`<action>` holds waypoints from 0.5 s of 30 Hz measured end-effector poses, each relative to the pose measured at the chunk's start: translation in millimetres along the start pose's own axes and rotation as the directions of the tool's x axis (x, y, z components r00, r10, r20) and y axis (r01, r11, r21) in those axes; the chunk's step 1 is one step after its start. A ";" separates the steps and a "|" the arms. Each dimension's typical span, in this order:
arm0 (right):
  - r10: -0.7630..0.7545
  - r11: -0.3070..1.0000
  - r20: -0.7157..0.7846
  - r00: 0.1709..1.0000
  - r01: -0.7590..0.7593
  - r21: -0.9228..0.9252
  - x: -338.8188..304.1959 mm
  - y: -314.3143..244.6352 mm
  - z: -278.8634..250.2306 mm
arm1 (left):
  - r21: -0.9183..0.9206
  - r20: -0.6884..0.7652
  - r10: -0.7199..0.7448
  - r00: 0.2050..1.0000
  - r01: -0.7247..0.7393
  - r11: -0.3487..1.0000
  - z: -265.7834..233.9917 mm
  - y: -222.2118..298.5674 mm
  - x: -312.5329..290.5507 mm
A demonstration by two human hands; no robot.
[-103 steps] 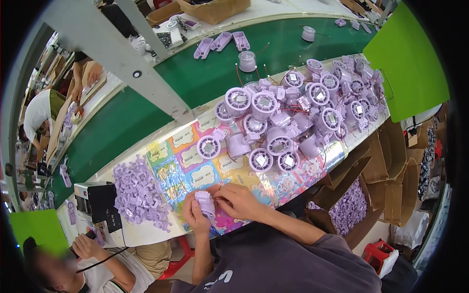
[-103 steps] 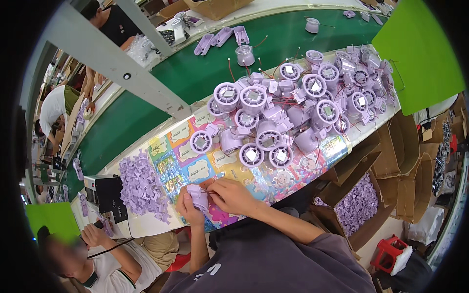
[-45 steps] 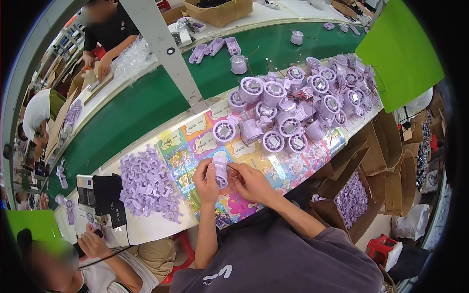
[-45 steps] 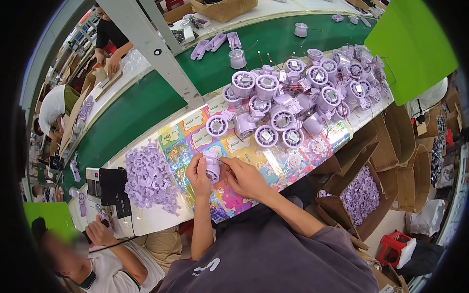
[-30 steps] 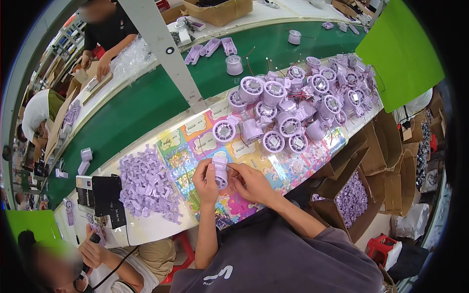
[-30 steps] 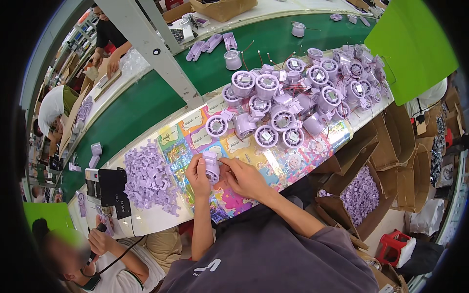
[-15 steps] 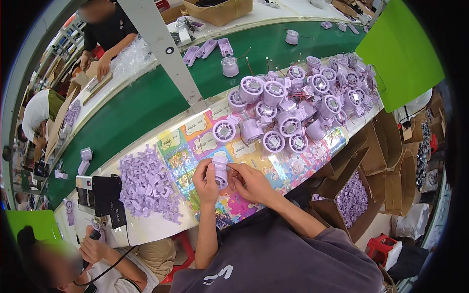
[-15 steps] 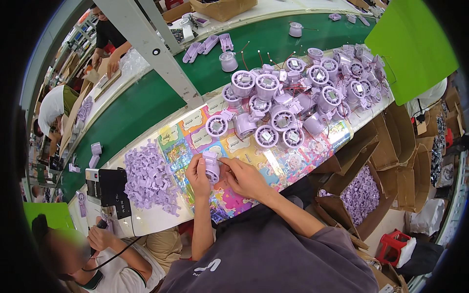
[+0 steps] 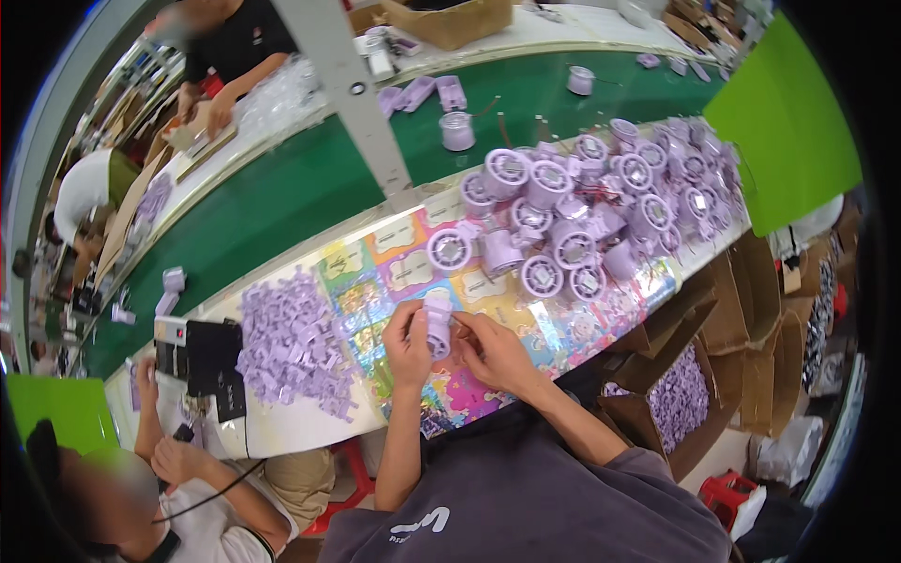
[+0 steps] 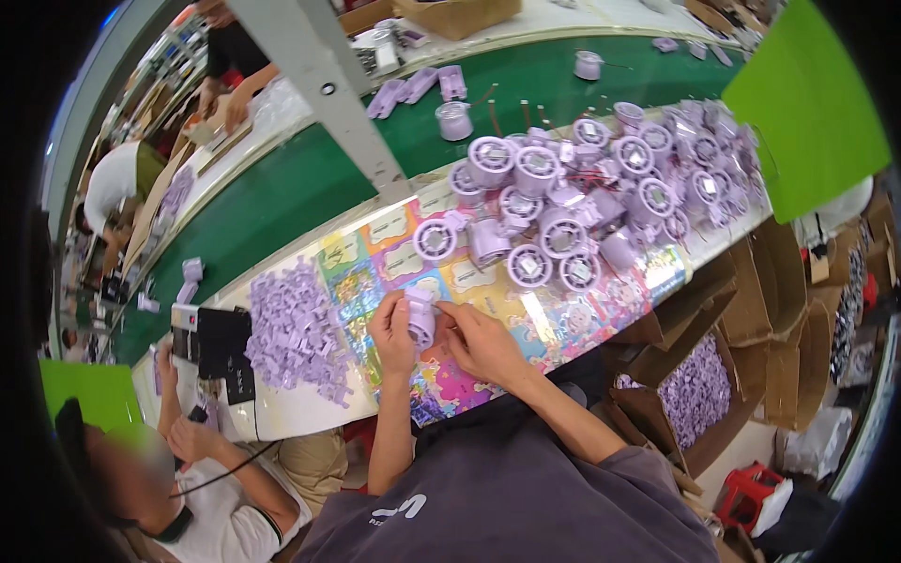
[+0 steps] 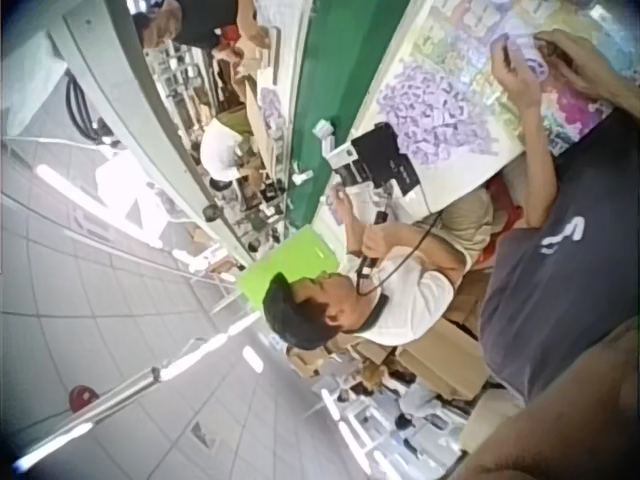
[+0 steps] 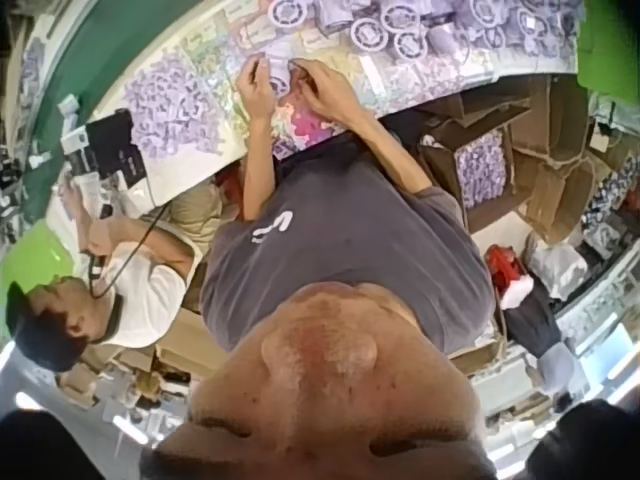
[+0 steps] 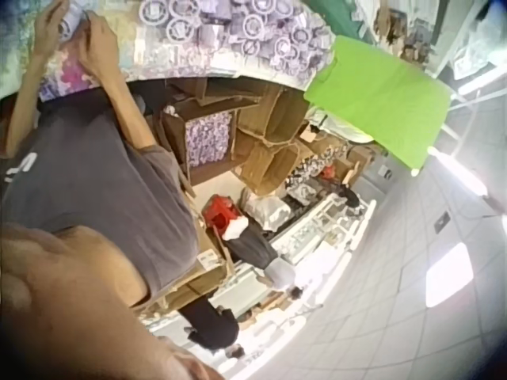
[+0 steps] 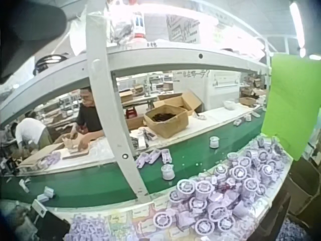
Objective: Assembling small purple electronic components on a production line.
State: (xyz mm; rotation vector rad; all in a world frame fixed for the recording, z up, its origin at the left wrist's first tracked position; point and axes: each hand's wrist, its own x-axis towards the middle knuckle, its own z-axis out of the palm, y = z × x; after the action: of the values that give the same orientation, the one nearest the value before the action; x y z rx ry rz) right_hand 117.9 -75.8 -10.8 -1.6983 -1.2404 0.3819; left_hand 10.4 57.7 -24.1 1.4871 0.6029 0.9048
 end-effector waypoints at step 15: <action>0.038 0.998 -0.009 0.999 -0.037 0.041 -0.9 0.0 3.2 | 0.014 0.007 -0.014 1.000 0.014 1.000 1.6 -4.2 -1.7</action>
State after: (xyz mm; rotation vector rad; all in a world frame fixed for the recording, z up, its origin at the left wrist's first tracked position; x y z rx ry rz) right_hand 115.2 -75.0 -12.6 -1.6888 -1.1875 0.4181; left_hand 11.4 56.0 -28.4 1.4963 0.6145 0.8853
